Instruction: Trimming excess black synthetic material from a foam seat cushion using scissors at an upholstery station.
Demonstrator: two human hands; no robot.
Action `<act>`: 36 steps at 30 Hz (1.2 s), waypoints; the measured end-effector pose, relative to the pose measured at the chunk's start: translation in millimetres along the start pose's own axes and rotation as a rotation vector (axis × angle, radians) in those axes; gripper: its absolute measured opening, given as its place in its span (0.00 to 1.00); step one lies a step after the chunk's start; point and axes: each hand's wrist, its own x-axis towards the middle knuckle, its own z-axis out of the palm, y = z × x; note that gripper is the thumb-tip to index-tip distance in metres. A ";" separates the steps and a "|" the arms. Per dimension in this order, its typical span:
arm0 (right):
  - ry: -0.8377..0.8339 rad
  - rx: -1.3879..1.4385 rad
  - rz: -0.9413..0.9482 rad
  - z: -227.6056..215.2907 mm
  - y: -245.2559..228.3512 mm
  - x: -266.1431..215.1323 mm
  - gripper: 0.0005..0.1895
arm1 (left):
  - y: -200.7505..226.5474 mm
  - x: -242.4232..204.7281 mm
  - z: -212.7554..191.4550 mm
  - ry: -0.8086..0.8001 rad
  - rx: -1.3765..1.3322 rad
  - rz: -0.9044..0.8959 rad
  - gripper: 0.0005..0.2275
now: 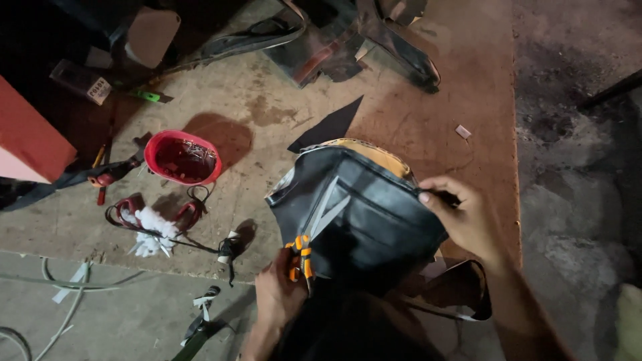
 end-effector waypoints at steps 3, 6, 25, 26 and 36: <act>0.009 0.064 0.137 -2.1 0.0 4.7 0.09 | 0.7 -2.4 3.1 -0.017 -0.009 0.009 0.10; -0.057 0.003 0.083 -9.9 10.9 9.2 0.15 | 6.1 -3.2 2.3 -0.038 -0.112 -0.042 0.09; -0.024 -0.019 0.145 -13.6 14.2 11.8 0.19 | 3.4 -3.9 7.2 -0.061 -0.111 -0.057 0.11; -0.034 -0.033 0.218 -14.0 9.5 13.0 0.20 | 0.1 -3.0 10.0 -0.058 -0.089 -0.058 0.11; -0.160 -0.022 0.352 -14.4 32.1 19.6 0.19 | -6.9 4.8 5.5 -0.071 -0.031 0.001 0.11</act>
